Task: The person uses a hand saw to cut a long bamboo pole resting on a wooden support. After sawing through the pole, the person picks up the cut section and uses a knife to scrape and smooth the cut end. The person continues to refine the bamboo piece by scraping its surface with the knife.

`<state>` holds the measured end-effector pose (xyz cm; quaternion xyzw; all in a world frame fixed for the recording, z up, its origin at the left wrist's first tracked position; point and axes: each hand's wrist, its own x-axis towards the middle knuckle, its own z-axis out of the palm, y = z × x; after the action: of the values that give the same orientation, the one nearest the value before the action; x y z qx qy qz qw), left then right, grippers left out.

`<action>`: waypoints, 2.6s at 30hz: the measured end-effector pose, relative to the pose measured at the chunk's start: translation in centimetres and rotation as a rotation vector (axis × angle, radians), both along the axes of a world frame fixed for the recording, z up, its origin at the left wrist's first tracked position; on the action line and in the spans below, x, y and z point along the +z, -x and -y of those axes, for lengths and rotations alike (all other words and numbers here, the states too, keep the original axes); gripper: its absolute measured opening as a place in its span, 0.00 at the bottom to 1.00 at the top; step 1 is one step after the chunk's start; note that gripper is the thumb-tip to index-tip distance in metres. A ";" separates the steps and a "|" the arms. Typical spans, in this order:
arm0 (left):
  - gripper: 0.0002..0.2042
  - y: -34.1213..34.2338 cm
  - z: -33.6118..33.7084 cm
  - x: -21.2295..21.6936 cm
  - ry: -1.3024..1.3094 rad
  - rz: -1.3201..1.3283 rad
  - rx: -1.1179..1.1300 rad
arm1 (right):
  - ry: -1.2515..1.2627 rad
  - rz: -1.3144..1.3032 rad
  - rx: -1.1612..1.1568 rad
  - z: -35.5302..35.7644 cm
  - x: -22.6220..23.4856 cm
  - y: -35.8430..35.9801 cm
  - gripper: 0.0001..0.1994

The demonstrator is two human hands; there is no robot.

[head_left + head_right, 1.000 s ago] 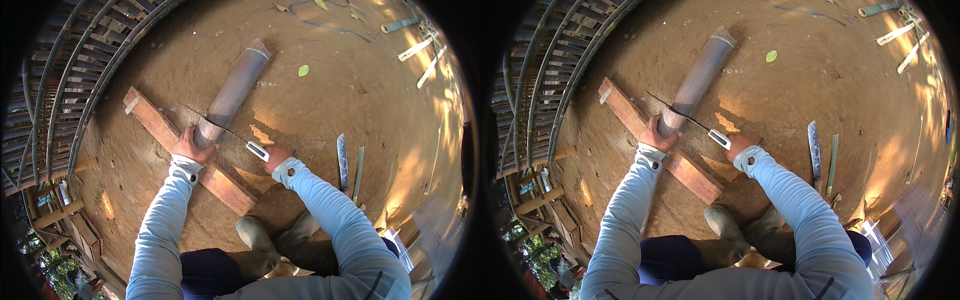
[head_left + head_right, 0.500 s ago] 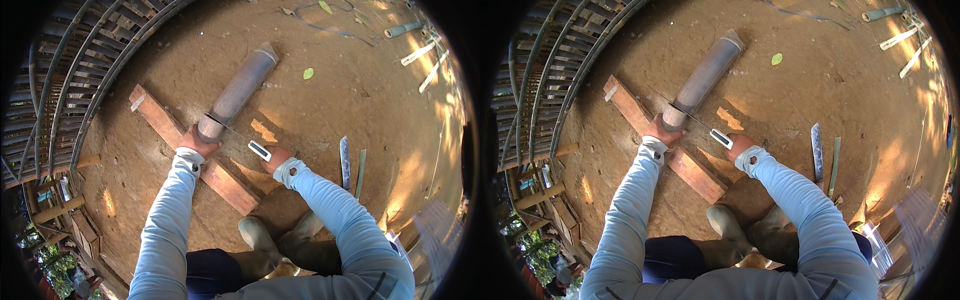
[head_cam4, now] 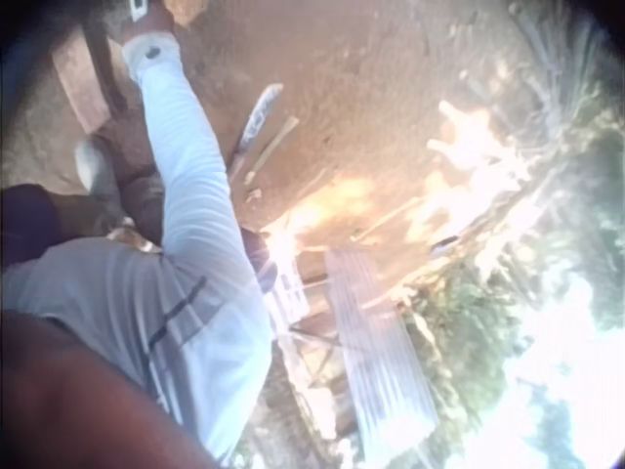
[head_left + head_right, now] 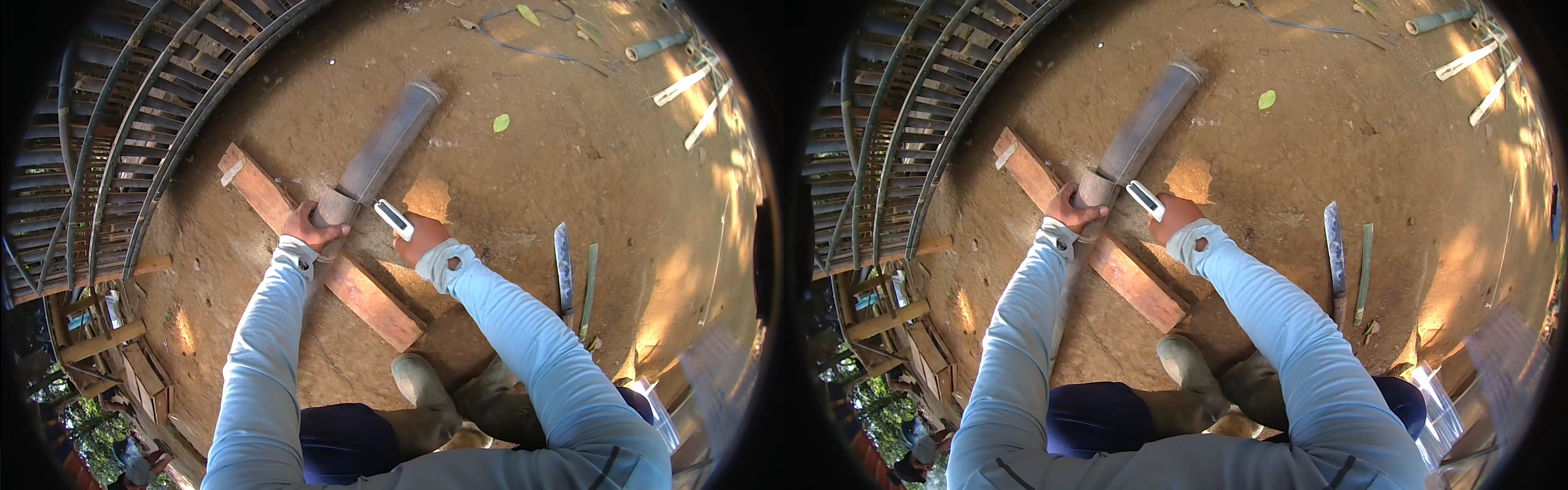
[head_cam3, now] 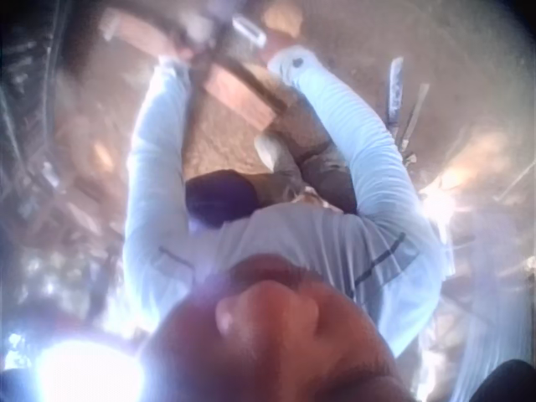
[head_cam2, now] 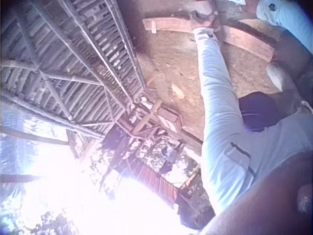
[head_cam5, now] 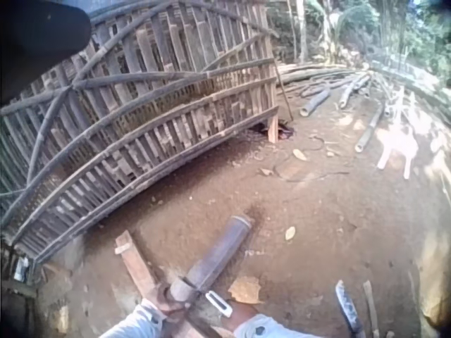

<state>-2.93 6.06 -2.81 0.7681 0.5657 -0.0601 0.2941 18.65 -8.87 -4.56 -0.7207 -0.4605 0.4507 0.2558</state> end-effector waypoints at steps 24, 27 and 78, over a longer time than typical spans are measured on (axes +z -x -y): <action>0.46 0.0 1.1 1.2 -0.205 -0.231 0.047 | 0.020 0.083 0.042 3.4 -1.1 1.4 0.18; 0.44 -1.0 0.7 3.0 -0.096 -0.333 0.102 | 0.091 0.121 0.059 3.5 -0.1 1.2 0.18; 0.39 1.2 -0.4 3.7 0.017 -0.243 0.086 | 0.082 0.283 0.055 -0.6 1.4 1.4 0.12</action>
<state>-4.18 6.44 0.87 0.7277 0.6291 -0.1448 0.2319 17.26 -8.31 -3.17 -0.7740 -0.4925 0.3701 0.1462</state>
